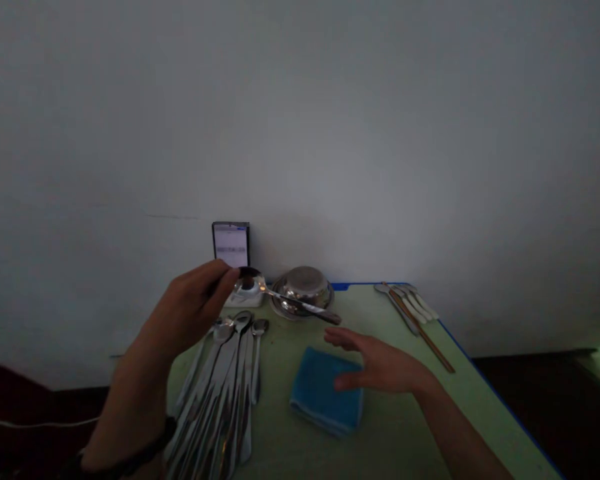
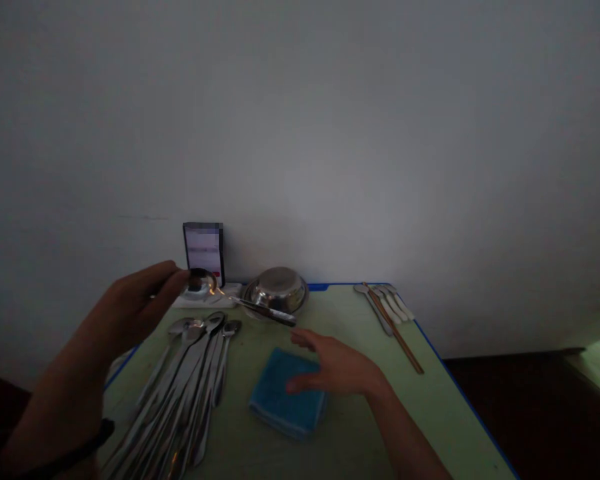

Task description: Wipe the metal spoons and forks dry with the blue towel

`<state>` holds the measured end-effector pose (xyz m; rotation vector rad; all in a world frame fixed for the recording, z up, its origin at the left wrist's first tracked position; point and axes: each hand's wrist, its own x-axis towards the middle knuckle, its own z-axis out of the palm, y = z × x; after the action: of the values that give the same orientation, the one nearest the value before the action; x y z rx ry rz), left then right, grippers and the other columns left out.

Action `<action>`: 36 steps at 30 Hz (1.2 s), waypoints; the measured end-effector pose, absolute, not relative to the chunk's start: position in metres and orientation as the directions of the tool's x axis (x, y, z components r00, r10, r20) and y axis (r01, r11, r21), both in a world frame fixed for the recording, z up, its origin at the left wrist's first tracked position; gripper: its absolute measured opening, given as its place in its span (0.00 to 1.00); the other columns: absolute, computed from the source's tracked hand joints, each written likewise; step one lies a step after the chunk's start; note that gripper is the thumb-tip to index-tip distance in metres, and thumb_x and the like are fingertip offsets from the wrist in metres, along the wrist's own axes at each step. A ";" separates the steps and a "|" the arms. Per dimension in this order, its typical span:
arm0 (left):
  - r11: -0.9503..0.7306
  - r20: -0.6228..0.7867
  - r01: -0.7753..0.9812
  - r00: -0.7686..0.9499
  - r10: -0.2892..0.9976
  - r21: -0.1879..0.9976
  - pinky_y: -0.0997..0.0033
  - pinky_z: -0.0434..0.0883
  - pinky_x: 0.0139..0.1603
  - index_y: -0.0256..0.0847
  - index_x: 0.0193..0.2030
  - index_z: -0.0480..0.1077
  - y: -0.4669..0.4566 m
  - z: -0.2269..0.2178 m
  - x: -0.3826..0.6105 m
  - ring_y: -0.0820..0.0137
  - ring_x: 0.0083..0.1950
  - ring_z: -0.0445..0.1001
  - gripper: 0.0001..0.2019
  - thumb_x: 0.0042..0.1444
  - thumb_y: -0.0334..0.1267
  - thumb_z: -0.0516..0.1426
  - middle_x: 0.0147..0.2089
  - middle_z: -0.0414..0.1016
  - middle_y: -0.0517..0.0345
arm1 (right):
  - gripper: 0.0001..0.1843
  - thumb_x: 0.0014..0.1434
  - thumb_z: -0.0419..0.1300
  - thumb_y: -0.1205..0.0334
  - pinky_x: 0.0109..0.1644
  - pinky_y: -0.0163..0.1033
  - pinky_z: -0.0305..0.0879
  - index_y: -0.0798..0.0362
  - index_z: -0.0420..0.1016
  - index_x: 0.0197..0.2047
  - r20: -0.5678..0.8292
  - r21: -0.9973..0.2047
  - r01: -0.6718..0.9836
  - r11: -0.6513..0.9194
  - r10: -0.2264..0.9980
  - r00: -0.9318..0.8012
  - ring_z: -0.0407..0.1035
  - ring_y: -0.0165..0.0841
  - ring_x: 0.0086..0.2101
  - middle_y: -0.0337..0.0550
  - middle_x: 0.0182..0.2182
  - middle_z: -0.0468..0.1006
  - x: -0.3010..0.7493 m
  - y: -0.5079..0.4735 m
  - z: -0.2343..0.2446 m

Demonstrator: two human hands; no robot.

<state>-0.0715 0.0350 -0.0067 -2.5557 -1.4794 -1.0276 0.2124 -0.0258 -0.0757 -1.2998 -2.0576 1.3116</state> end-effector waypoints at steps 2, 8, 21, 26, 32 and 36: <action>-0.615 0.542 0.734 0.405 0.737 0.288 0.73 0.60 0.28 0.41 0.26 0.59 0.036 -0.011 -0.058 0.72 0.25 0.63 0.13 0.59 0.41 0.44 0.24 0.61 0.62 | 0.35 0.53 0.59 0.50 0.55 0.46 0.58 0.52 0.54 0.61 -0.054 -0.960 0.262 0.095 0.858 -0.510 0.62 0.38 0.53 0.54 0.58 0.62 0.217 -0.034 -0.081; -0.727 0.567 0.628 0.505 0.651 0.275 0.73 0.61 0.31 0.38 0.27 0.61 0.033 -0.030 -0.013 0.73 0.27 0.63 0.13 0.61 0.37 0.44 0.26 0.61 0.60 | 0.25 0.62 0.43 0.47 0.17 0.30 0.55 0.55 0.67 0.53 -0.056 -0.952 -0.241 -0.188 0.882 -0.467 0.62 0.23 0.15 0.40 0.25 0.72 0.234 -0.046 -0.085; -0.698 0.277 0.621 0.643 0.714 0.357 0.69 0.69 0.40 0.38 0.53 0.61 0.018 -0.107 0.084 0.67 0.40 0.72 0.16 0.61 0.39 0.45 0.42 0.73 0.52 | 0.19 0.62 0.44 0.60 0.45 0.40 0.62 0.56 0.71 0.48 0.187 -0.633 0.773 0.043 0.977 0.099 0.68 0.35 0.41 0.50 0.39 0.74 0.310 -0.032 -0.113; -0.720 0.186 0.604 0.707 0.682 0.343 0.67 0.67 0.47 0.39 0.47 0.67 0.015 -0.136 0.116 0.65 0.47 0.69 0.12 0.58 0.36 0.48 0.46 0.71 0.52 | 0.15 0.61 0.47 0.66 0.48 0.44 0.62 0.59 0.71 0.46 0.179 -0.403 0.900 -0.165 0.950 0.254 0.68 0.37 0.42 0.53 0.41 0.73 0.352 -0.004 -0.132; -0.681 0.181 0.659 0.663 0.726 0.319 0.61 0.64 0.49 0.38 0.44 0.67 0.020 -0.151 0.132 0.63 0.46 0.67 0.13 0.61 0.34 0.43 0.44 0.69 0.49 | 0.16 0.60 0.54 0.59 0.44 0.46 0.67 0.55 0.65 0.50 0.150 -0.203 0.943 -0.264 0.943 0.297 0.68 0.35 0.42 0.46 0.47 0.69 0.352 0.032 -0.142; -0.676 0.171 0.664 0.661 0.730 0.319 0.62 0.64 0.48 0.39 0.43 0.67 0.021 -0.154 0.130 0.64 0.45 0.67 0.12 0.60 0.34 0.44 0.43 0.68 0.51 | 0.15 0.60 0.53 0.59 0.44 0.45 0.67 0.54 0.66 0.49 0.104 -0.102 0.943 -0.318 0.939 0.328 0.68 0.34 0.42 0.46 0.47 0.70 0.346 0.046 -0.148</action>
<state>0.1301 0.0205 -0.1543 -3.0693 -1.3093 -0.4870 0.3462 0.0455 -0.1484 -2.4395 -1.7418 -0.0392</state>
